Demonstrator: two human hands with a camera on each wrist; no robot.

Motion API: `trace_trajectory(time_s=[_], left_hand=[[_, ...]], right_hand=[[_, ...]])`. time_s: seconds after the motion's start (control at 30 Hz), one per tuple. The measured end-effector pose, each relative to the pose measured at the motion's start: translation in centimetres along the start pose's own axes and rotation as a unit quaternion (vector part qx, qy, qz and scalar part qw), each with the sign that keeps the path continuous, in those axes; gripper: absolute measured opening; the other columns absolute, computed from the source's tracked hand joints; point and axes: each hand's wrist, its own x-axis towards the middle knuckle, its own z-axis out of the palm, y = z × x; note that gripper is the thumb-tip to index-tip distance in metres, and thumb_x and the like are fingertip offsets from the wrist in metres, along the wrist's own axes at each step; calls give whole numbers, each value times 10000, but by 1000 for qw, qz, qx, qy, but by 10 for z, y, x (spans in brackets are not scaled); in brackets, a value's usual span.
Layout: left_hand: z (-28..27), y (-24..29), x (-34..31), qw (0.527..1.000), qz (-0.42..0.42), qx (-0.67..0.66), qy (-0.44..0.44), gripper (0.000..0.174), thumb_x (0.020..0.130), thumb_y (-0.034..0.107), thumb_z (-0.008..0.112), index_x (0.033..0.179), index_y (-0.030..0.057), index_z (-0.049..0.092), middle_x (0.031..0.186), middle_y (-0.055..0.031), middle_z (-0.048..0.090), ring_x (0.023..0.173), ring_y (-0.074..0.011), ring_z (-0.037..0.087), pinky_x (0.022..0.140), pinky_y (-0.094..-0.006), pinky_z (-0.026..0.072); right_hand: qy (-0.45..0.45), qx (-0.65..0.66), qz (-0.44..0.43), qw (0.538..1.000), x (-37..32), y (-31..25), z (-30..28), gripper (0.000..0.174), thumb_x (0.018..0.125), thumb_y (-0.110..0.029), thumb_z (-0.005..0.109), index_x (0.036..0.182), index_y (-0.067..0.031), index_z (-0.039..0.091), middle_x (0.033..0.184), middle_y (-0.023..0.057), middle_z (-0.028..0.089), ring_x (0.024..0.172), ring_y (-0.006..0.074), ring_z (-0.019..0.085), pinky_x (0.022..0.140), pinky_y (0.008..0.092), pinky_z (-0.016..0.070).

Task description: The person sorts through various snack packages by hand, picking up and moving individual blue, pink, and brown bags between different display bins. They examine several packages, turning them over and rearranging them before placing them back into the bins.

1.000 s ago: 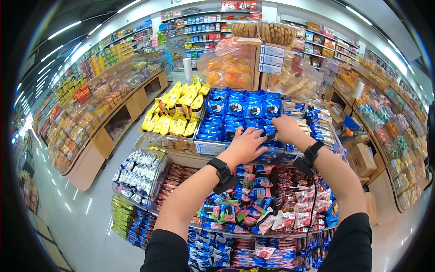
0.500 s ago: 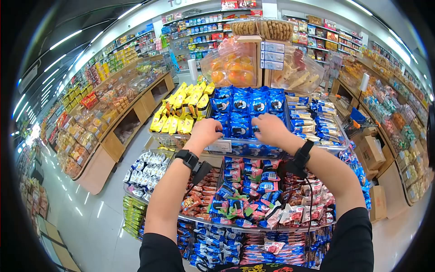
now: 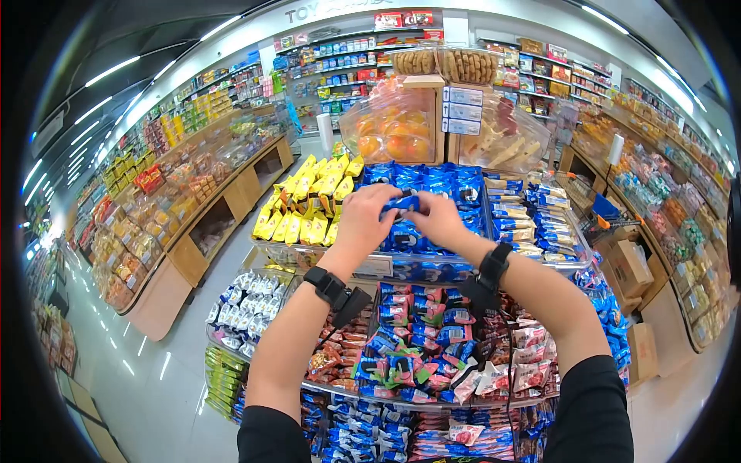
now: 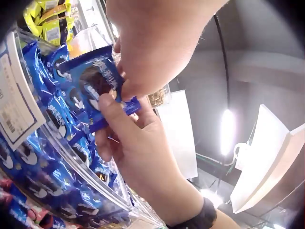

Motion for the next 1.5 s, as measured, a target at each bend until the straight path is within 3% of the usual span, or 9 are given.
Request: trace_trajectory(time_s=[0.1,0.3,0.4,0.73,1.0,1.1,1.27,1.4,1.5], left_hand=[[7,-28,-17,997,-80,7,-13,304,770,30,658,1072,31,621,1058,-164,628,1014,-341,584,887,-394,466],[5,-49,-48,963,-185,99,-168,270,725,158,740,961,59,655,891,-134,607,917,-334,579,808,-407,476],[-5,-48,-47,949,-146,99,-260,238,702,158,752,911,74,672,877,-126,609,914,-326,582,799,-404,480],[6,-61,-55,957,-131,108,-235,211,690,106,739,889,83,672,888,-96,625,899,-321,593,783,-407,492],[18,-30,-46,974,-87,119,-173,177,705,179,746,870,187,682,878,-13,612,936,-224,557,832,-407,365],[35,-32,-49,971,-82,129,-183,152,708,200,744,846,181,681,849,-13,597,908,-235,564,793,-409,377],[34,-32,-47,979,-62,130,-142,155,703,221,753,826,150,690,841,-59,597,899,-274,577,732,-424,421],[-15,4,-45,992,-63,48,-100,167,762,180,729,889,80,689,866,-97,644,827,-293,614,706,-376,477],[-67,69,-74,989,-97,-51,-100,144,776,124,714,882,36,670,814,-91,641,727,-250,616,651,-329,474]], right_hand=[[-23,102,105,989,32,16,-8,224,815,-158,721,787,1,566,686,100,637,571,159,673,470,278,543],[-80,204,163,962,57,18,29,174,837,-107,683,829,30,576,749,127,661,631,181,692,519,278,574],[-77,192,164,965,58,16,38,152,825,-84,668,879,48,614,751,143,680,604,176,689,508,274,568],[-219,185,197,938,23,31,-18,126,790,-36,644,810,27,537,748,120,639,632,212,699,512,305,571],[-243,-130,40,960,11,30,9,217,727,-191,717,744,17,658,766,187,678,660,318,685,648,383,559],[-206,-375,-4,904,8,9,8,366,687,-349,793,832,-22,711,854,162,690,838,325,679,698,414,548],[-202,-357,-15,912,1,2,-13,482,656,-388,795,963,-38,669,966,176,669,929,341,650,771,448,532],[-42,-189,-83,978,-54,-28,-67,268,773,-264,680,937,-63,615,863,152,656,823,330,635,701,448,497],[-65,-80,-8,995,-134,-44,-85,210,782,-233,670,890,-62,615,788,132,648,761,326,631,657,430,487]])
